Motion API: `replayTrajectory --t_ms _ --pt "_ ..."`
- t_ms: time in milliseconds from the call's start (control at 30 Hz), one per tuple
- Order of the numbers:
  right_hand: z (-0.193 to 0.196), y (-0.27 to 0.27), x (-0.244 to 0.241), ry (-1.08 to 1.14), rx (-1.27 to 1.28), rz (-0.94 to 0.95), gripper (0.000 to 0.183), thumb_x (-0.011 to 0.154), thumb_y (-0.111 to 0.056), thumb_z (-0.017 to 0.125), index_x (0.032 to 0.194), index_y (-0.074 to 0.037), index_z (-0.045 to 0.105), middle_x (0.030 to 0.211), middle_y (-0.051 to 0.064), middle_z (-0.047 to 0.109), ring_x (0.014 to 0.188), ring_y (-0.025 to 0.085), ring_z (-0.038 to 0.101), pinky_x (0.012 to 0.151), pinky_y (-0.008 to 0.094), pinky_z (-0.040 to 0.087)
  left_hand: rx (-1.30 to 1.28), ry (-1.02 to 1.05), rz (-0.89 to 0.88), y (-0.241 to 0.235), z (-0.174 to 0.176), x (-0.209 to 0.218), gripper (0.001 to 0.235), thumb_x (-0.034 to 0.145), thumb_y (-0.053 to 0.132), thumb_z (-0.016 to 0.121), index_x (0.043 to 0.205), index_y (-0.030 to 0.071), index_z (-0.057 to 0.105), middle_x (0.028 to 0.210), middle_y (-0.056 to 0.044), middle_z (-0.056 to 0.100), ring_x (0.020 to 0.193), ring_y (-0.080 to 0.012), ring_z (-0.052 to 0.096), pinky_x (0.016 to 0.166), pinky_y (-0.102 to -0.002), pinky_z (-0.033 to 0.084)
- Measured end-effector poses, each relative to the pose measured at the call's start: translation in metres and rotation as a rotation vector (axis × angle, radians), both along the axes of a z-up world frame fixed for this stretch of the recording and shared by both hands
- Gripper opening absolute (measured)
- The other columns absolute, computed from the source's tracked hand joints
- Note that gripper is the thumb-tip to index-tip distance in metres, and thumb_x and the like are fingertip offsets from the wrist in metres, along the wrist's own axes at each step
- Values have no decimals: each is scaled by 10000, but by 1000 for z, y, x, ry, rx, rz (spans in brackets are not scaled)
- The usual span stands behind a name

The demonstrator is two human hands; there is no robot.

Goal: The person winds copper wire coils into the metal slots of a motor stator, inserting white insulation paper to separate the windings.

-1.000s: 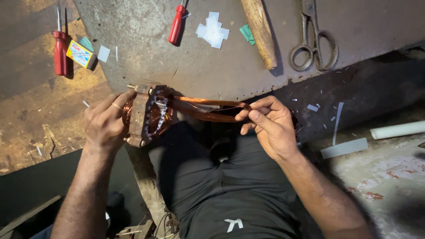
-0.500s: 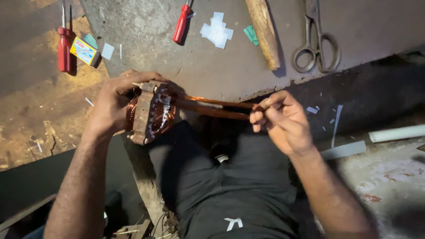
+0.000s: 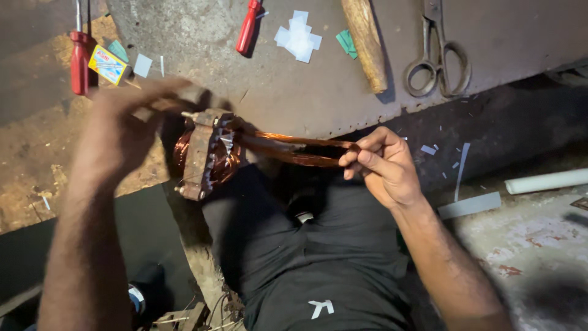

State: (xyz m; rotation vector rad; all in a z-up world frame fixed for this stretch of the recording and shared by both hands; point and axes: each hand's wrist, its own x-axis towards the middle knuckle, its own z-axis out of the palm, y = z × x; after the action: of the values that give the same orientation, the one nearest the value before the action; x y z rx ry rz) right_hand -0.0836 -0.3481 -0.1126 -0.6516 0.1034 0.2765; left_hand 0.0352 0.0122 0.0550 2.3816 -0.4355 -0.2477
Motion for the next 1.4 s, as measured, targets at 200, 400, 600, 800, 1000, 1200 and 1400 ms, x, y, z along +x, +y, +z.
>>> replayTrajectory --t_ms 200,400,600,800,1000,1200,1400 --pt "4 -2 -5 -51 143 80 105 970 31 709 982 -40 634 971 158 716 946 300 735 701 385 609 -104 -365 -218 -78 49 -16 280 932 -68 531 1163 32 655 1095 -142 722 972 -297 709 812 -430 562" --pt "26 2 1 -3 16 13 134 944 4 730 957 -48 608 911 176 716 807 263 714 564 329 561 8 286 -594 -177 18 11 258 966 326 677 872 89 711 759 -83 731 764 -331 724 693 -471 532" --pt "101 23 10 -322 -1162 -472 92 1020 39 681 1106 14 662 1044 181 722 930 266 727 792 372 607 -69 49 -492 -173 7 20 260 931 273 704 788 56 714 665 -112 699 670 -348 695 621 -473 506" --pt "144 72 24 -1098 -1588 63 212 725 26 699 929 -24 723 776 160 693 716 352 689 659 462 553 -135 -69 -473 -166 6 28 281 931 286 747 819 29 737 654 -190 654 651 -399 649 595 -491 477" --pt "153 59 61 -1067 -1714 634 254 706 -43 654 950 -61 726 782 177 695 751 386 697 626 490 526 -178 -88 -482 -162 9 32 257 877 305 778 872 48 776 678 -163 691 652 -366 688 603 -460 520" --pt "180 47 74 -1198 -1791 752 67 716 -55 658 765 -53 705 647 162 664 679 356 698 612 483 524 -66 15 -398 -164 14 30 295 837 336 806 824 44 770 667 -172 689 647 -368 690 611 -471 525" --pt "169 47 70 -1262 -1852 615 51 728 -46 670 678 -40 679 654 163 653 679 346 696 607 473 521 0 -223 -366 -160 0 33 123 813 193 777 847 79 809 705 -210 699 665 -404 687 604 -492 535"
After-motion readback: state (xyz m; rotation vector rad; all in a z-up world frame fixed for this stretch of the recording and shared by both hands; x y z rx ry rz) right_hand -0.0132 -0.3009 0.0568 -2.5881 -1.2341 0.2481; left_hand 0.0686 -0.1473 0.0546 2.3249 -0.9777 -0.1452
